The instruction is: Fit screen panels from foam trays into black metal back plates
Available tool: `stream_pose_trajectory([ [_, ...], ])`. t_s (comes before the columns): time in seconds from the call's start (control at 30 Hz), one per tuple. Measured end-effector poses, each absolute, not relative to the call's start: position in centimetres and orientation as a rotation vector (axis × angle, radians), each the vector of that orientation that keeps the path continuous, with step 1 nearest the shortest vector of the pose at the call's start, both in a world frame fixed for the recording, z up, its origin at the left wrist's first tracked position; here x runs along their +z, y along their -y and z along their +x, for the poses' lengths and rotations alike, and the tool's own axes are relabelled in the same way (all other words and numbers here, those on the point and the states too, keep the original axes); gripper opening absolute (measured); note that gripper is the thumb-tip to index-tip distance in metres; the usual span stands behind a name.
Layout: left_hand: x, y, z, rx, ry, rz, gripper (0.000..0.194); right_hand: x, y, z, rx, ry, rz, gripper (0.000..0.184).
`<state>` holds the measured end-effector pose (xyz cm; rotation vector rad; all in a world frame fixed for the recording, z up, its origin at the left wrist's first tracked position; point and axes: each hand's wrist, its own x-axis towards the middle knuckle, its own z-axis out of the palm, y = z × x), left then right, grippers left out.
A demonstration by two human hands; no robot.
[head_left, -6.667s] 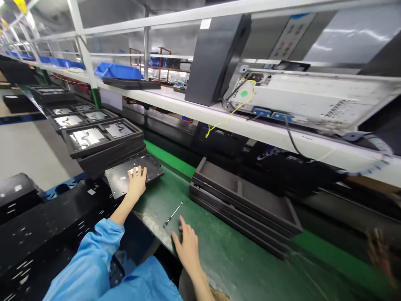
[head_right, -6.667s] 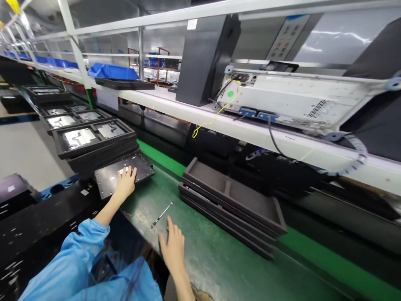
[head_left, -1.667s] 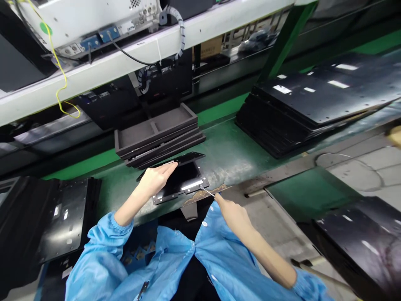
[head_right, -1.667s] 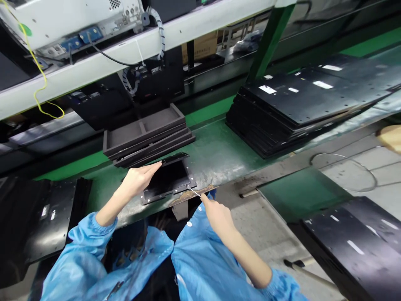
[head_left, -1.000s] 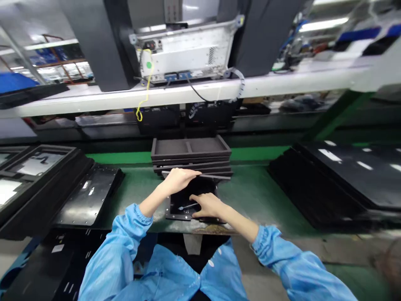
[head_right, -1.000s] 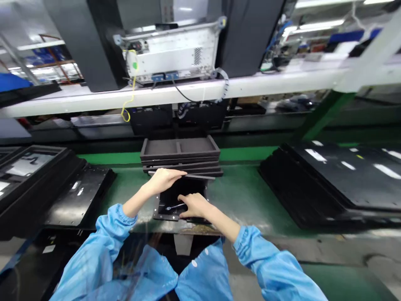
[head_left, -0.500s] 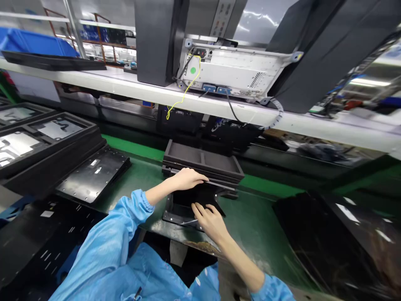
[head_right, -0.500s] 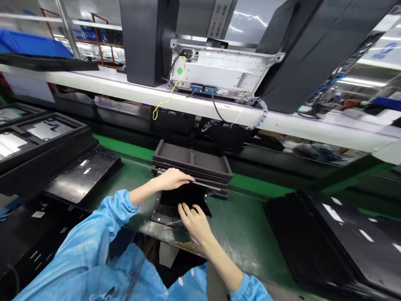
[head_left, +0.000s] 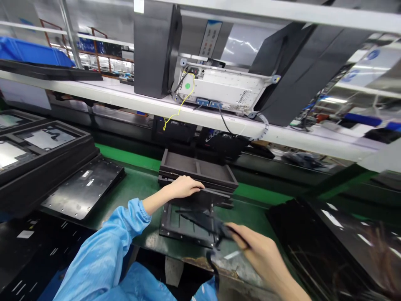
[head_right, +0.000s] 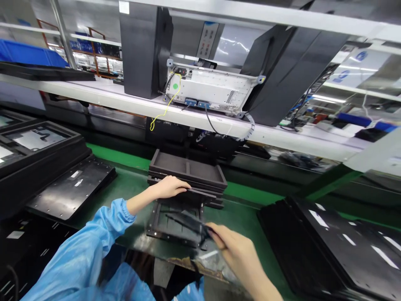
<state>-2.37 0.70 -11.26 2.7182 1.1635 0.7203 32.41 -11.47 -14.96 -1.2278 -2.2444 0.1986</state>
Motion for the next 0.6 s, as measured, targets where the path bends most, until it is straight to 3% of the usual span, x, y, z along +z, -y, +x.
stream_pose_trajectory([
  [0.03, -11.4, -0.3, -2.4, 0.724, -1.162, 2.724, 0.029, -13.9, 12.1, 34.3, 0.324, 2.065, -1.358, 0.032],
  [0.13, -12.5, 1.4, -2.1, 0.721, -1.17, 2.737, 0.031, -10.8, 11.6, 38.8, 0.708, 1.553, -1.584, 0.06],
  [0.2, -13.5, 2.8, -1.8, 0.736, -1.175, 2.745, 0.033, -9.2, 9.3, 40.0, 0.898, 1.301, -1.589, 0.067],
  [0.37, -17.1, 6.6, -1.0, 0.822, -1.082, 2.824, 0.037, -7.7, -1.2, 37.8, 1.084, 0.942, -1.509, 0.047],
  [0.53, -20.4, 9.2, 0.0, 0.877, -1.023, 2.93, 0.031, -6.3, -11.5, 34.0, 1.045, 0.933, -1.441, 0.021],
  [0.6, -21.2, 9.6, 0.3, 0.894, -1.041, 2.94, 0.033, -5.1, -14.3, 33.2, 1.004, 0.954, -1.416, 0.021],
])
